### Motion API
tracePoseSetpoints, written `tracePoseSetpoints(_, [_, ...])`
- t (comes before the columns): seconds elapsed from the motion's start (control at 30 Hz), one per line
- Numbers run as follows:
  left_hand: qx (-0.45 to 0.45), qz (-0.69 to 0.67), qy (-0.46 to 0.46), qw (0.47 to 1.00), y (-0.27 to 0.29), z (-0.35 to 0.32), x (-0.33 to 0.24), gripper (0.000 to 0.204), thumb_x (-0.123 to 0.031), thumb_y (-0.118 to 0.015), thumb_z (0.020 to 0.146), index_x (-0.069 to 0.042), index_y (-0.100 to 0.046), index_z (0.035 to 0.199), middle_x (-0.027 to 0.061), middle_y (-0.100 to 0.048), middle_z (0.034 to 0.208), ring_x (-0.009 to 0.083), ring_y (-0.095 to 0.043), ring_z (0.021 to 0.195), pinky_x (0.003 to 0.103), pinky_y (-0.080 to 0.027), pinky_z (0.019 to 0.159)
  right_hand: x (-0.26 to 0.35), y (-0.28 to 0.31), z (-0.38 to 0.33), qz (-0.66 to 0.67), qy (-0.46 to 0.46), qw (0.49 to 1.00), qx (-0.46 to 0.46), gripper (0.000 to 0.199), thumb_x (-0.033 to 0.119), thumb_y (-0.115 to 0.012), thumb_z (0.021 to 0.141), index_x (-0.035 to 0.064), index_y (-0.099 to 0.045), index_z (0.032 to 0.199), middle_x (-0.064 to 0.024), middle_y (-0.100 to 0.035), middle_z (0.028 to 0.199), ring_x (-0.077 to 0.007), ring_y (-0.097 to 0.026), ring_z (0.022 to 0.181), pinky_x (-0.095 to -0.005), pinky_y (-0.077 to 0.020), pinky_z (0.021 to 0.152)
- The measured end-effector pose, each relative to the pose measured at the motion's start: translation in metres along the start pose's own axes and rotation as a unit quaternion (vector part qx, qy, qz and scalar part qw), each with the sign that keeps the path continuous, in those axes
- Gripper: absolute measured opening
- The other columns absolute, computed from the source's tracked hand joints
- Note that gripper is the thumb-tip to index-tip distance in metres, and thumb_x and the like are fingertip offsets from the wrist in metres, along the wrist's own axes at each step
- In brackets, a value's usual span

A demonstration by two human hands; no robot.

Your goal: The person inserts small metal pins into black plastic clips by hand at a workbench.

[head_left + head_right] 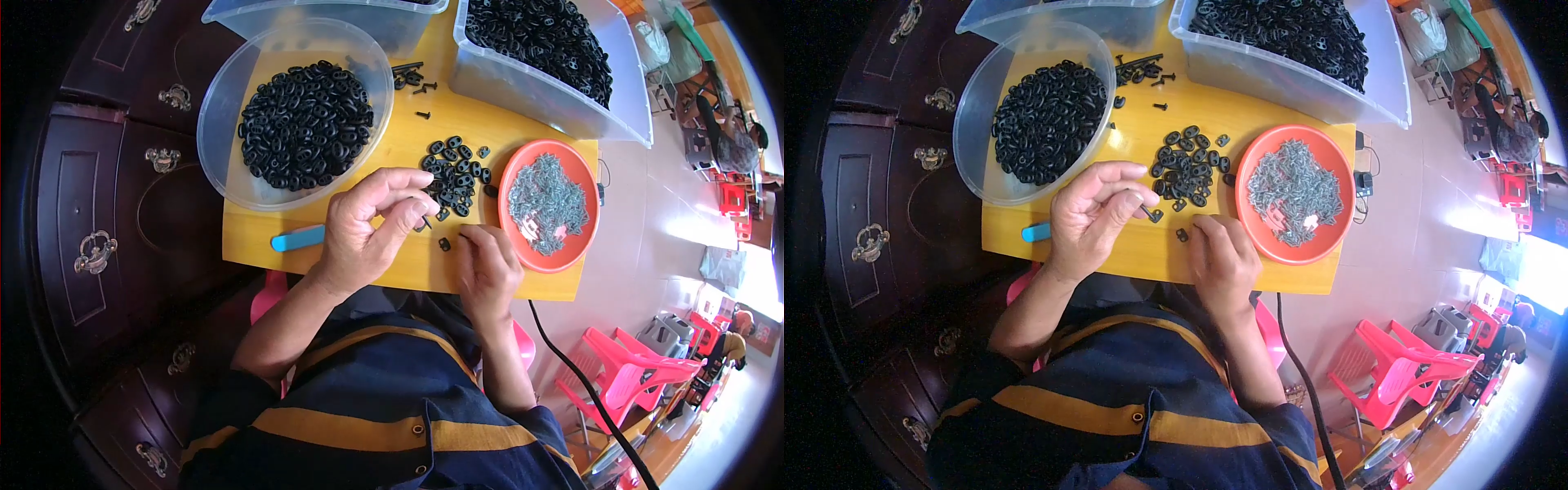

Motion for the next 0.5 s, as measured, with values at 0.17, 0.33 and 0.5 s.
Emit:
tracePoseSetpoints(0.17, [-0.001,0.012,0.004,1.0,0.001,0.0,-0.003,0.027,-0.01,-0.061,0.101,0.005,-0.058,0.123,0.0115,-0.074,0.097,0.0122,-0.07,0.091,0.024,-0.055,0.079,0.008,0.004,0.0,0.006,-0.011,1.0,0.008,0.021,-0.006,-0.072,0.08,0.0045,-0.068,0.098,-0.0104,-0.068,0.088,-0.0285,-0.067,0.079,-0.0367,-0.054,0.071])
tracePoseSetpoints(0.33, [0.004,0.008,0.014,1.0,-0.002,0.0,0.001,0.027,-0.01,-0.061,0.102,0.005,-0.058,0.124,0.0112,-0.074,0.097,0.0121,-0.07,0.091,0.024,-0.055,0.08,-0.003,-0.005,-0.005,-0.06,0.014,0.998,0.018,0.021,-0.006,-0.071,0.08,0.0043,-0.068,0.098,-0.0115,-0.069,0.089,-0.0292,-0.067,0.077,-0.0366,-0.0541,0.071])
tracePoseSetpoints(0.5, [0.001,0.009,0.003,1.0,-0.002,-0.001,0.003,0.028,-0.011,-0.061,0.102,0.006,-0.057,0.124,0.0115,-0.074,0.098,0.0124,-0.07,0.091,0.026,-0.056,0.082,0.001,0.001,-0.005,0.046,-0.056,0.997,0.027,0.018,-0.006,-0.07,0.084,0.0025,-0.068,0.1,-0.0112,-0.069,0.089,-0.0243,-0.068,0.078,-0.0321,-0.054,0.073])
Point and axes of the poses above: each hand's wrist, its own z-axis towards the middle knuckle, its own y-axis out of the back of the hand, x = y × z, the point moved 5 cm from there along z, towards the middle knuckle
